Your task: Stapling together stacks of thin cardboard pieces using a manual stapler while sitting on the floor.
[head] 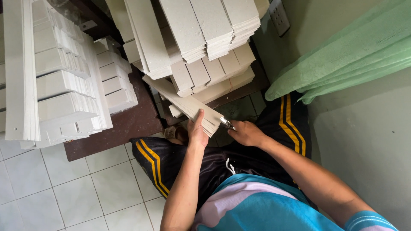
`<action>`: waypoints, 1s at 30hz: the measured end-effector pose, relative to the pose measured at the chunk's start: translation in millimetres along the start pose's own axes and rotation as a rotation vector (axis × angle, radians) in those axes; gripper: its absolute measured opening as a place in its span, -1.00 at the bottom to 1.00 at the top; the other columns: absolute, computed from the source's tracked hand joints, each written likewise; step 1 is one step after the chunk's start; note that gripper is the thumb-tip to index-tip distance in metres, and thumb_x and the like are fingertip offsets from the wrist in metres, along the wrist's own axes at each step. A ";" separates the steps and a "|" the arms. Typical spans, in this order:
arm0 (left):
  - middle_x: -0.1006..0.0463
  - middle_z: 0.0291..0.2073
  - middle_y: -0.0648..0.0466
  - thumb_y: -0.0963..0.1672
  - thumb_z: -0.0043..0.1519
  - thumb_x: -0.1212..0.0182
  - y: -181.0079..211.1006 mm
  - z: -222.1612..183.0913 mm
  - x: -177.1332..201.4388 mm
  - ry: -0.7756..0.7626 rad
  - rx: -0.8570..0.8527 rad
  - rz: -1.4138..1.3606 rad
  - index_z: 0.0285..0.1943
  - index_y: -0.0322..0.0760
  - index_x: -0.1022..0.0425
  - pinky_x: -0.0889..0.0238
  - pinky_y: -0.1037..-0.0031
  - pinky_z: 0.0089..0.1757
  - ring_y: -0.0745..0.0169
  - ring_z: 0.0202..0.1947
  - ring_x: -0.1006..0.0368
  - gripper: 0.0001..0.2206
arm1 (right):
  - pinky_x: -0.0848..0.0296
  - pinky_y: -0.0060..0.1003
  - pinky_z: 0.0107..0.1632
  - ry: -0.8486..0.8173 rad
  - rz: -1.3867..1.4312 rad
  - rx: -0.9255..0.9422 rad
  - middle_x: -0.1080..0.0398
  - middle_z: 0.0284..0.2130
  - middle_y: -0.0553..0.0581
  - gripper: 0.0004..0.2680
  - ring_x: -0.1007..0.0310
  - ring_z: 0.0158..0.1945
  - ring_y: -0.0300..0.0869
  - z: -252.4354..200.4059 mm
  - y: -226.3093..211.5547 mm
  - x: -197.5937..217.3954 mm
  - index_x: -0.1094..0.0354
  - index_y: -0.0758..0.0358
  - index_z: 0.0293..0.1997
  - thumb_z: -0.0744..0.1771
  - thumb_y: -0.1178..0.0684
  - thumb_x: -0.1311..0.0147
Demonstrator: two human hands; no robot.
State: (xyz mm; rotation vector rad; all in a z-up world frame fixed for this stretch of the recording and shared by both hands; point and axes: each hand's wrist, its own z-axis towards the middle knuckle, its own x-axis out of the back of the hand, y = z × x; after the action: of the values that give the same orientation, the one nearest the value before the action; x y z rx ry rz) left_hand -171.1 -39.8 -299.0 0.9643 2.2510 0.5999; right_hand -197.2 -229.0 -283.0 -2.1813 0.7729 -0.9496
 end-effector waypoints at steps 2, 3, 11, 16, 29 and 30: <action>-0.37 0.27 -0.31 -0.15 0.20 -0.41 2.7 -4.1 -3.1 0.021 -0.012 -0.006 0.35 -0.34 -0.30 -0.10 -0.11 0.28 -0.21 0.33 -0.24 -0.46 | -0.41 -0.13 -0.38 -0.012 -0.033 -0.009 -0.42 -0.59 0.28 -0.75 -0.41 -0.46 0.01 3.0 -3.8 -1.7 -0.32 0.33 -0.39 0.35 -0.08 0.00; -0.37 0.27 -0.31 -0.15 0.20 -0.41 -2.3 2.8 1.5 0.020 -0.011 -0.006 0.35 -0.34 -0.30 -0.10 -0.11 0.28 -0.21 0.33 -0.24 -0.46 | -0.41 -0.13 -0.38 -0.012 -0.033 -0.009 -0.42 -0.59 0.28 -0.75 -0.41 -0.46 0.01 5.6 -5.4 -2.1 -0.32 0.33 -0.39 0.35 -0.08 0.00; -0.35 0.30 -0.25 -0.16 0.17 -0.42 6.5 -10.7 -10.3 0.025 0.013 -0.038 0.38 -0.32 -0.28 -0.10 -0.06 0.30 -0.14 0.36 -0.20 -0.42 | -0.45 -0.11 -0.32 -0.010 0.015 -0.058 -0.43 -0.56 0.21 -0.76 -0.51 -0.38 0.01 16.3 -8.5 -11.9 -0.37 0.20 -0.34 0.32 -0.17 -0.07; -0.33 0.33 -0.20 -0.17 0.18 -0.42 1.9 1.2 -2.1 0.006 0.034 -0.063 0.38 -0.28 -0.28 -0.09 -0.04 0.30 -0.13 0.37 -0.20 -0.42 | -0.52 -0.06 -0.23 0.000 0.006 -0.100 -0.51 -0.44 0.29 -0.81 -0.58 -0.24 0.11 15.5 -13.1 -16.5 -0.43 0.23 -0.23 0.28 -0.06 -0.10; -0.44 0.17 -0.21 -0.19 0.15 -0.42 5.1 -8.3 -8.9 0.043 -0.007 -0.016 0.32 -0.36 -0.32 -0.22 0.03 0.23 -0.04 0.26 -0.32 -0.45 | -0.47 -0.32 -0.55 0.290 -0.757 0.123 -0.51 -0.63 0.12 -0.79 -0.53 -0.60 -0.14 34.4 33.1 -21.8 -0.50 0.06 -0.30 0.32 -0.20 -0.13; -0.44 0.17 -0.21 -0.19 0.15 -0.42 8.0 -12.1 -11.9 0.042 -0.007 -0.015 0.32 -0.36 -0.32 -0.22 0.03 0.23 -0.04 0.26 -0.32 -0.45 | -0.47 -0.32 -0.55 0.291 -0.756 0.122 -0.51 -0.63 0.12 -0.79 -0.53 -0.60 -0.14 32.4 33.3 -20.0 -0.50 0.06 -0.30 0.32 -0.20 -0.13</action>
State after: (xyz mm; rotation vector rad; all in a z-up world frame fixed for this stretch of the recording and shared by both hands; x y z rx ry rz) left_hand -169.0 -45.7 -281.3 0.9390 2.2895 0.6258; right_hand -191.9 -225.7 -333.2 -2.2737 -0.0349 -1.6552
